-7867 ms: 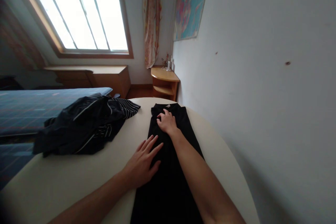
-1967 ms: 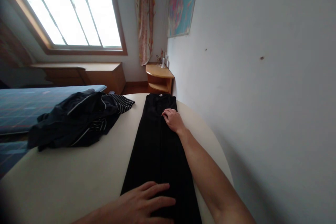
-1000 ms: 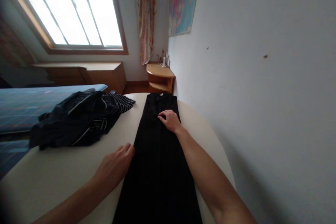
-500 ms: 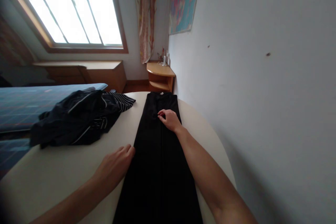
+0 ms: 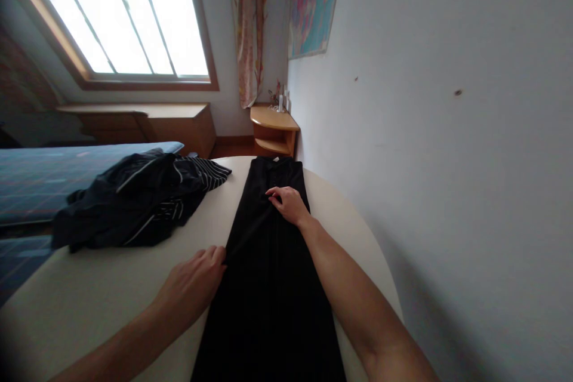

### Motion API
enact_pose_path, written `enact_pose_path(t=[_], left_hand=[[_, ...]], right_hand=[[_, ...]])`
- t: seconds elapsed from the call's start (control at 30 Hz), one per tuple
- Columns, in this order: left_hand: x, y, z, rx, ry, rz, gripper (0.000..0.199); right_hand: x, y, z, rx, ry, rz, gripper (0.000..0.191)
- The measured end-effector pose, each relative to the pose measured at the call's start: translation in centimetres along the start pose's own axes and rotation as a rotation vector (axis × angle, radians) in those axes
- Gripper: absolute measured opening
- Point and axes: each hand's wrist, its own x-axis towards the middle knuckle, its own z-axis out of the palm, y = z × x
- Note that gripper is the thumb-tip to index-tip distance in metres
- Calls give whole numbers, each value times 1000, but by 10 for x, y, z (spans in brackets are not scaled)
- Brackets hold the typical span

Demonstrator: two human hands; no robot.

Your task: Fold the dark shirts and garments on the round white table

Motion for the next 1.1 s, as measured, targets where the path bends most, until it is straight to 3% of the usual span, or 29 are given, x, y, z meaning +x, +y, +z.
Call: enact_pose_path(t=[0.1, 0.27, 0.4, 0.67, 0.87, 1.0, 1.1], left_hand=[[-8, 6, -6, -68, -33, 105, 18], [-25, 0, -12, -141, -272, 260, 26], [-33, -8, 0, -175, -282, 291, 22], [-39, -30, 37, -185, -66, 478, 17], [-47, -35, 32, -292, 58, 532, 17], [-50, -29, 33, -326, 173, 723, 29], [-48, -25, 48, -280, 245, 878, 16]], right_hand=[[0, 1, 0, 1, 3, -5, 17], [0, 2, 0, -14, -7, -16, 18], [0, 0, 0, -13, 2, -8, 18], [-1, 0, -1, -11, 1, -34, 16], [-3, -2, 0, -48, -34, -3, 22], [6, -7, -1, -100, -81, 72, 27], [26, -10, 0, -126, -134, 181, 29]])
